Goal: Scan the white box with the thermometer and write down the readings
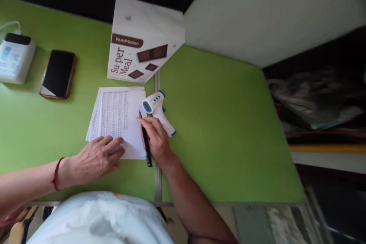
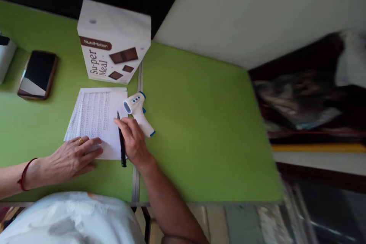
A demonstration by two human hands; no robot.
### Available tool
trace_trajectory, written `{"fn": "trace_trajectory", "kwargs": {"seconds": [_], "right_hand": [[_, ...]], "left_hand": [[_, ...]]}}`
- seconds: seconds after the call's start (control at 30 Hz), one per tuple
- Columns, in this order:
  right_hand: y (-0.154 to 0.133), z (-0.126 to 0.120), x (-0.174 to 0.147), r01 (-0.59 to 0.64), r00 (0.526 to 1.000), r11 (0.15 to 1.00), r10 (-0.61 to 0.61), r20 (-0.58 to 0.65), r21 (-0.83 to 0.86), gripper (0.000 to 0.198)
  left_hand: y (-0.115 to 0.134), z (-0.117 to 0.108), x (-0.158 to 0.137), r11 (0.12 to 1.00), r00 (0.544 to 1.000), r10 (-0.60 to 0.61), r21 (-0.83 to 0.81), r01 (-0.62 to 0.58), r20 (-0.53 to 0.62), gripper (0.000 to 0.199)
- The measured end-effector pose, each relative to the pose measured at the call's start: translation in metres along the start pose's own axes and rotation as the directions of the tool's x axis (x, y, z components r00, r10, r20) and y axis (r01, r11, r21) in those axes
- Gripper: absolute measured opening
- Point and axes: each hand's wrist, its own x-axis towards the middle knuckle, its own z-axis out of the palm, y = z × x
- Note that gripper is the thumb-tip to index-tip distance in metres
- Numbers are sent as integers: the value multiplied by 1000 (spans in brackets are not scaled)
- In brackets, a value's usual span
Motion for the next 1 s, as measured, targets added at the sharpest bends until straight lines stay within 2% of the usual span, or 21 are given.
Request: {"fn": "trace_trajectory", "kwargs": {"seconds": [0.1,0.17,0.2,0.27,0.3,0.37,0.43,0.57,0.63,0.7,0.77,0.83,0.9,0.93,1.0], "right_hand": [[6,5,-4,38,998,998,-35,61,-52,49],[7,8,-5,63,994,996,-57,88,-67,52],[7,9,-4,71,993,995,-64,99,-68,52],[6,9,-3,80,992,995,-74,103,-56,50],[5,8,-1,79,992,996,-73,101,-51,48],[2,7,1,67,994,997,-63,93,-47,42],[0,6,3,57,994,997,-52,92,-51,39],[-4,8,4,83,994,994,-78,76,-72,40],[-7,10,5,99,994,991,-94,63,-85,40],[-10,10,7,109,994,989,-105,40,-97,40],[-8,9,8,90,994,986,-97,-47,-141,41],[1,7,9,-7,982,971,-39,-183,-240,43],[16,5,7,-159,958,928,64,-278,-336,50],[24,5,6,-222,954,904,124,-273,-366,56],[38,3,3,-299,952,876,250,-174,-379,63]], "left_hand": [[-22,-24,-1,952,994,-66,-294,88,85,14],[-51,-40,3,892,957,-279,-348,289,79,14],[-68,-47,7,852,907,-417,-327,410,52,20],[-106,-52,22,721,767,-640,-383,578,-49,38],[-124,-50,32,655,693,-712,-464,596,-114,50],[-156,-42,52,547,583,-788,-661,513,-199,68],[-179,-28,71,544,593,-768,-735,405,-243,84],[-199,-5,88,741,766,-537,-632,229,-352,97],[-202,-1,89,784,817,-449,-599,166,-361,106],[-203,0,88,805,821,-433,-569,167,-371,108],[-202,-1,87,813,807,-456,-544,207,-375,107],[-199,-2,85,806,803,-473,-545,228,-363,107],[-197,-2,83,794,802,-483,-561,233,-351,107],[-196,-1,82,789,796,-490,-569,231,-355,106],[-195,0,81,788,789,-483,-581,202,-380,102]]}}
